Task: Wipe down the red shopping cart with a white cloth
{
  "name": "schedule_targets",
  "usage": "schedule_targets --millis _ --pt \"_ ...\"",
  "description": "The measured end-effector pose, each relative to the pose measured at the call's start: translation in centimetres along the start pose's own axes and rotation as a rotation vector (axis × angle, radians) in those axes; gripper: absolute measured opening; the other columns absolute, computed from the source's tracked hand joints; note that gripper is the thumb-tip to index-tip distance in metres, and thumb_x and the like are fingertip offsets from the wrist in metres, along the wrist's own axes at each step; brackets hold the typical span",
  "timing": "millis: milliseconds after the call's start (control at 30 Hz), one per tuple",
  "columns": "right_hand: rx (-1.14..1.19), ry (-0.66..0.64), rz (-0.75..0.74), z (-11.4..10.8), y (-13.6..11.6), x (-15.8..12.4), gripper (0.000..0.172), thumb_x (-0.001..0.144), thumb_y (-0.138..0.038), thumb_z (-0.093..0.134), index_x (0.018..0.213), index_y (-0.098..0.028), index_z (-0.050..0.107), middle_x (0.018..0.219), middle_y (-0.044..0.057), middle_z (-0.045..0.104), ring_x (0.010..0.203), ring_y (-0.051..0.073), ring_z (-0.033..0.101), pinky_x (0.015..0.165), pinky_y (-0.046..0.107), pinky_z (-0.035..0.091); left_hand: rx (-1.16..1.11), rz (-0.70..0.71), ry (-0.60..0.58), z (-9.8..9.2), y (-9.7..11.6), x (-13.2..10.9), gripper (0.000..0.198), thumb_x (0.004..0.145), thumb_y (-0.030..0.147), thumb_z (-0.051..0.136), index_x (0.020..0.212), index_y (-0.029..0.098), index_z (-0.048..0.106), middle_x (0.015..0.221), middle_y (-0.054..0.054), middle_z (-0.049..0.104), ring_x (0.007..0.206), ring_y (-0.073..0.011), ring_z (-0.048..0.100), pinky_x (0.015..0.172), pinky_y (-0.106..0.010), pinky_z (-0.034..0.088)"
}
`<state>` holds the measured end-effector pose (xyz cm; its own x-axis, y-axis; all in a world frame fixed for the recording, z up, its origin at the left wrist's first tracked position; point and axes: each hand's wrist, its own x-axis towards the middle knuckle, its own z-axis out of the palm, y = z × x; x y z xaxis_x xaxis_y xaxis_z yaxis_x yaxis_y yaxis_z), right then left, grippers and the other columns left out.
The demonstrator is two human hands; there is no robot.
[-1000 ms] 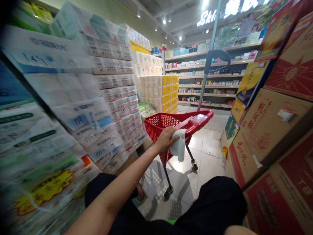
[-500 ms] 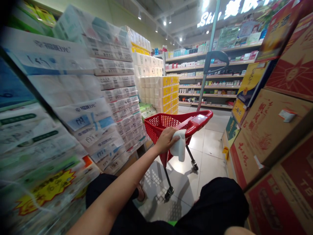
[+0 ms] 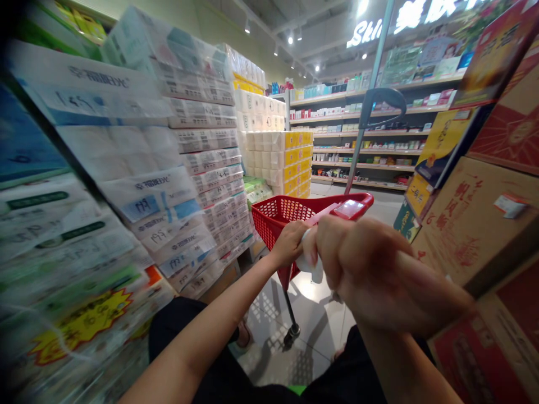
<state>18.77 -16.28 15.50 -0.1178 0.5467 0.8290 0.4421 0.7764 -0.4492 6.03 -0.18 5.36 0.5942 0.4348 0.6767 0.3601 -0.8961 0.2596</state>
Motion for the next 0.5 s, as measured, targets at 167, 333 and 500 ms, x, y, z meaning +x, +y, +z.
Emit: schedule_targets --millis 167,333,500 --pt "-0.242 -0.143 0.201 3.7 6.5 3.6 0.039 0.096 -0.041 0.027 0.085 -0.021 0.058 0.081 0.005 0.063 0.076 0.018 0.059 0.07 0.033 0.046 0.028 0.002 -0.008 0.2 -0.1 0.0 0.043 0.098 0.049 0.034 0.123 0.02 0.052 0.12 -0.008 0.059 0.114 -0.0248 0.051 0.099 -0.042 0.04" --pt "-0.564 -0.17 0.27 4.8 10.7 2.7 0.039 0.097 -0.043 0.026 0.113 -0.025 0.057 0.113 0.004 0.065 0.102 0.021 0.06 0.075 0.031 0.044 -0.045 -0.028 0.005 -0.3 -0.7 0.0 0.041 0.1 0.042 0.028 0.129 0.023 0.05 0.129 -0.007 0.056 0.121 -0.0221 0.051 0.103 -0.04 0.041" --pt "-0.655 -0.26 0.25 4.0 10.7 1.8 0.044 0.098 -0.047 0.024 0.134 -0.031 0.045 0.129 0.001 0.059 0.106 0.021 0.061 0.071 0.031 0.045 -0.147 -0.047 -0.015 -0.8 -3.7 -0.3 0.04 0.101 0.038 0.027 0.122 0.02 0.055 0.123 -0.005 0.061 0.115 -0.0182 0.056 0.102 -0.035 0.043"
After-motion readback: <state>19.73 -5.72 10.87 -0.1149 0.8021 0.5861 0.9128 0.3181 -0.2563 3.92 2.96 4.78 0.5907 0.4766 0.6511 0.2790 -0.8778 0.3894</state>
